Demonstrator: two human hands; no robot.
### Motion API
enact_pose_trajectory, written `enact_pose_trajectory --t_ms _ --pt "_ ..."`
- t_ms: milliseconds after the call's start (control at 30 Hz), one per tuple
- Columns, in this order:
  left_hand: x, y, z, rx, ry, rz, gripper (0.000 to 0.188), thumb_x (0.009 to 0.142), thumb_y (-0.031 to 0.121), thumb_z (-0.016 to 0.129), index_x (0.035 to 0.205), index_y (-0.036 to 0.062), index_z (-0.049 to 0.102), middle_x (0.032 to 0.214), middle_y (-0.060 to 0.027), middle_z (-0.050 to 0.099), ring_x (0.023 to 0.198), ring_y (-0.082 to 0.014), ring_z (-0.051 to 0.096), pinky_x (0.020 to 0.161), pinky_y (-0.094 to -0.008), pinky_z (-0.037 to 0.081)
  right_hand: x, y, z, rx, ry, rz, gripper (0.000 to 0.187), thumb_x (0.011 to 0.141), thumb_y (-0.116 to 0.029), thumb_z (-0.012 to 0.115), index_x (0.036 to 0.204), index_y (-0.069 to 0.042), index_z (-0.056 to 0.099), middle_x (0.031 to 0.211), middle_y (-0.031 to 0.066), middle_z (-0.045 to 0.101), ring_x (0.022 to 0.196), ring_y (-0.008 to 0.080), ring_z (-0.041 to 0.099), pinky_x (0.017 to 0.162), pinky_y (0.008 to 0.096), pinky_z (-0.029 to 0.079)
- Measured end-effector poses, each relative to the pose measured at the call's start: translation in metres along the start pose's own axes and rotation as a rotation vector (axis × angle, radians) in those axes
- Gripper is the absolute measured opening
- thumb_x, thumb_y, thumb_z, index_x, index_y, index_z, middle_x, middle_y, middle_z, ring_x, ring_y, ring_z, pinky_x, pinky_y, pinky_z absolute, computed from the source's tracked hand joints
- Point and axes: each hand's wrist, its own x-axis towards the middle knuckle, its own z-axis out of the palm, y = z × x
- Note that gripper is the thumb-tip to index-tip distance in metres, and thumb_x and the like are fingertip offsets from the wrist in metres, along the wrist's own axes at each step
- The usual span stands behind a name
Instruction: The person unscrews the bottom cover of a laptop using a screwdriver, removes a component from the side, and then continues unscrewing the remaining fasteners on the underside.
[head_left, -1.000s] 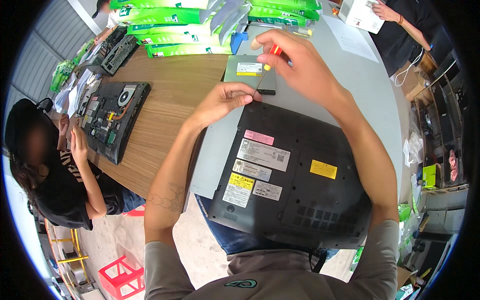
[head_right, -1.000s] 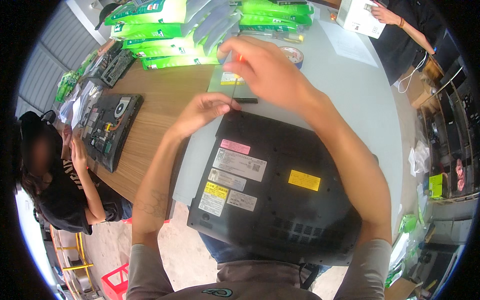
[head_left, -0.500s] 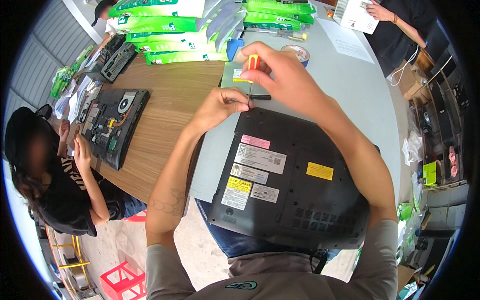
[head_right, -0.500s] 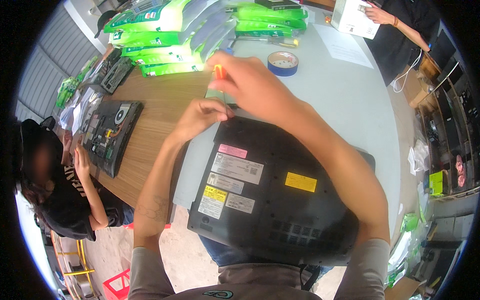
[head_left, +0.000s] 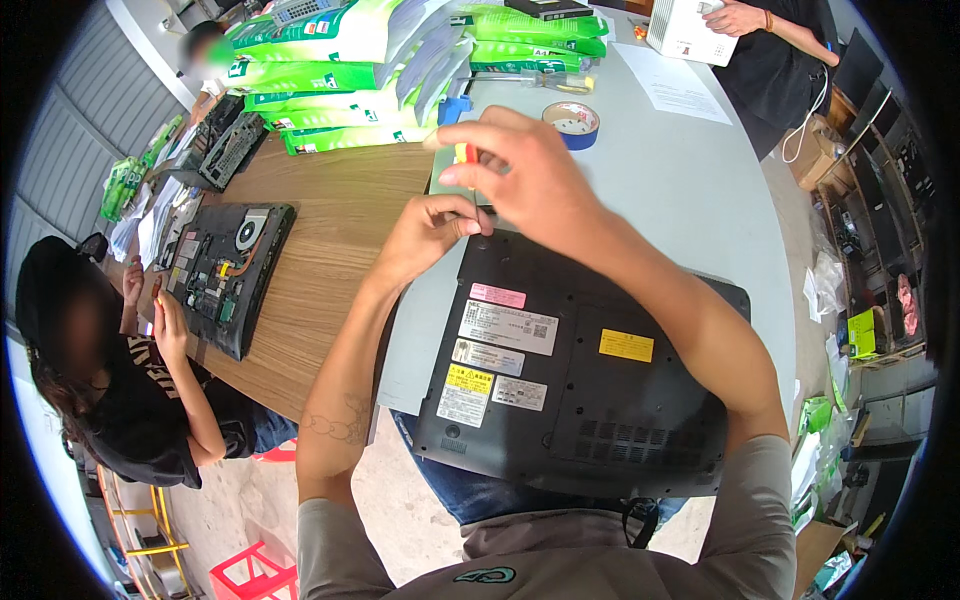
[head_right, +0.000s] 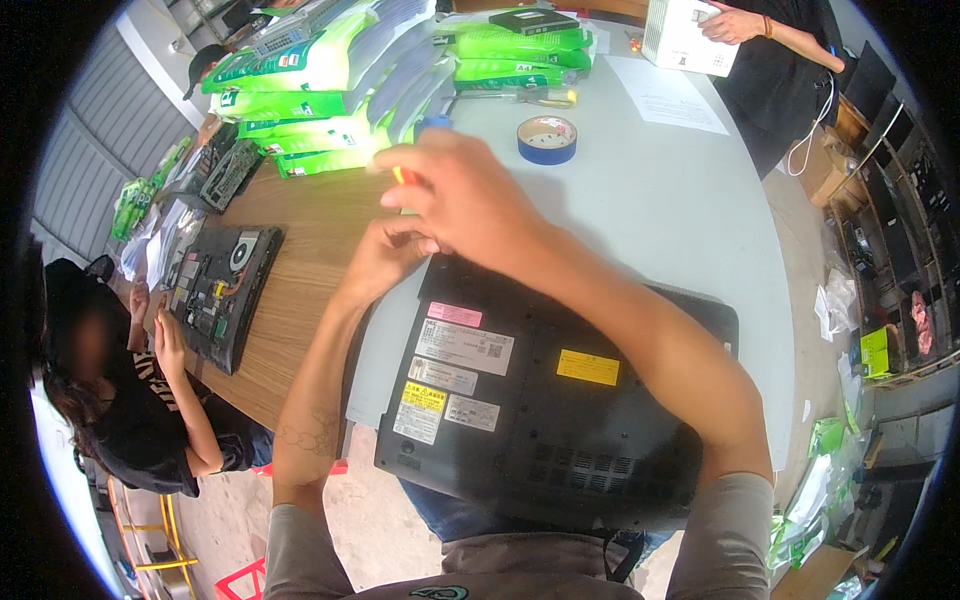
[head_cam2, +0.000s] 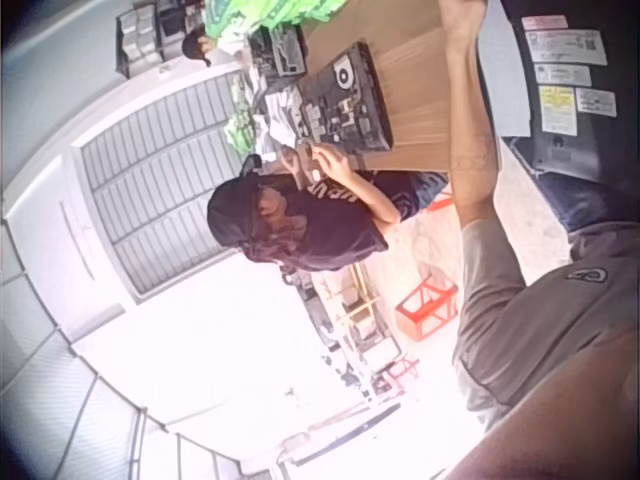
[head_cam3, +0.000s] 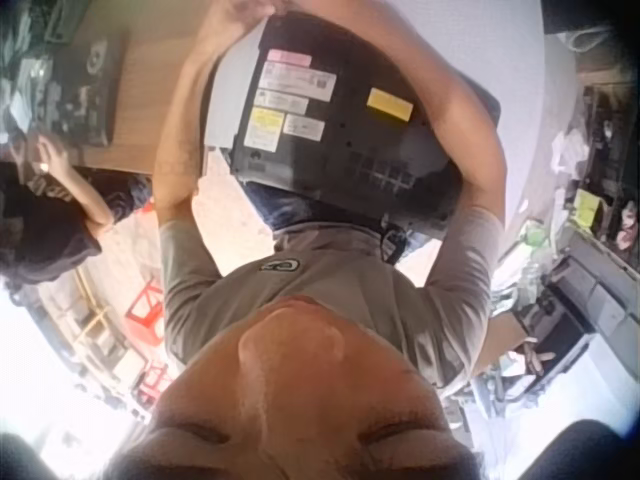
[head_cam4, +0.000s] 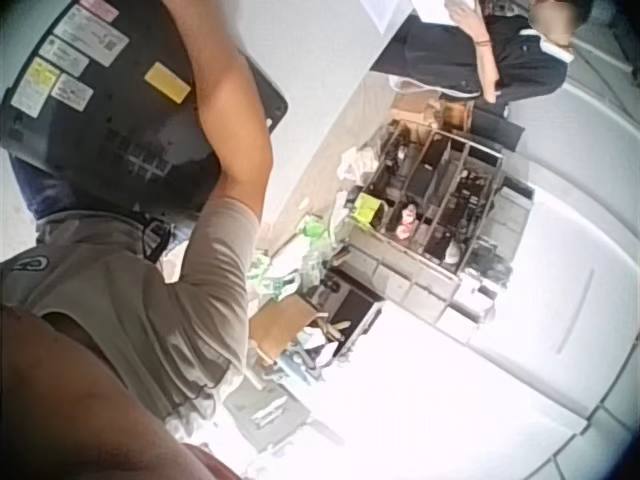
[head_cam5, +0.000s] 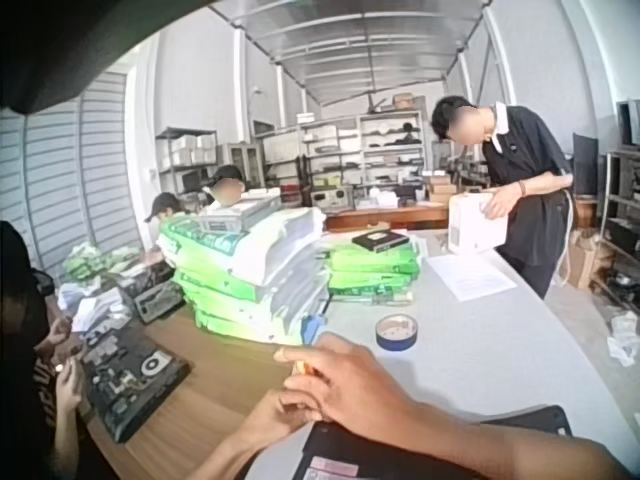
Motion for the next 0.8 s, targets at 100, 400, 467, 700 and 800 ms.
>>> enact_pose_trajectory --t_ms 100,400,467,700,800 --pt "-0.001 0.000 0.002 -0.061 -0.005 0.092 0.010 0.094 -0.004 0.067 0.100 -0.0030 0.075 0.099 -0.0089 0.077 0.096 -0.0170 0.069 0.092 -0.0335 0.054 0.006 0.000 -0.012 0.189 -0.117 0.075 0.029 0.094 -0.007 0.070 0.123 -0.002 0.069 0.092 0.0119 0.070 0.075 0.0211 0.067 0.069 0.0337 0.054" --pt "-0.001 0.004 0.004 -0.073 0.032 0.057 0.011 0.093 -0.005 0.066 0.100 -0.0038 0.075 0.096 -0.0092 0.077 0.095 -0.0178 0.069 0.092 -0.0337 0.055 0.001 -0.004 0.000 0.077 -0.021 -0.027 0.026 0.097 -0.009 0.065 0.122 0.000 0.069 0.097 0.0193 0.065 0.070 0.0285 0.066 0.068 0.0396 0.055" --pt "-0.002 0.006 0.004 0.007 0.028 0.052 0.010 0.093 -0.004 0.067 0.098 -0.0035 0.076 0.095 -0.0085 0.077 0.094 -0.0170 0.069 0.091 -0.0333 0.055 0.000 -0.004 0.001 -0.085 0.045 -0.023 0.025 0.096 -0.010 0.067 0.120 0.000 0.070 0.098 0.0204 0.063 0.070 0.0304 0.065 0.071 0.0415 0.055" --pt "-0.007 0.015 0.003 0.019 0.014 0.037 0.009 0.094 -0.003 0.066 0.096 -0.0038 0.075 0.095 -0.0082 0.077 0.092 -0.0162 0.069 0.090 -0.0327 0.055 0.004 -0.008 0.004 0.226 0.040 0.023 0.023 0.094 -0.005 0.068 0.117 0.000 0.069 0.094 0.0178 0.070 0.072 0.0256 0.070 0.058 0.0344 0.053" --pt "-0.007 0.015 0.005 -0.093 0.045 0.070 0.011 0.098 0.000 0.064 0.098 -0.0046 0.075 0.094 -0.0089 0.076 0.093 -0.0160 0.069 0.089 -0.0321 0.055 0.003 -0.008 0.003 0.293 -0.014 0.210 0.022 0.094 -0.004 0.068 0.115 0.000 0.067 0.093 0.0176 0.071 0.075 0.0265 0.071 0.061 0.0356 0.053"
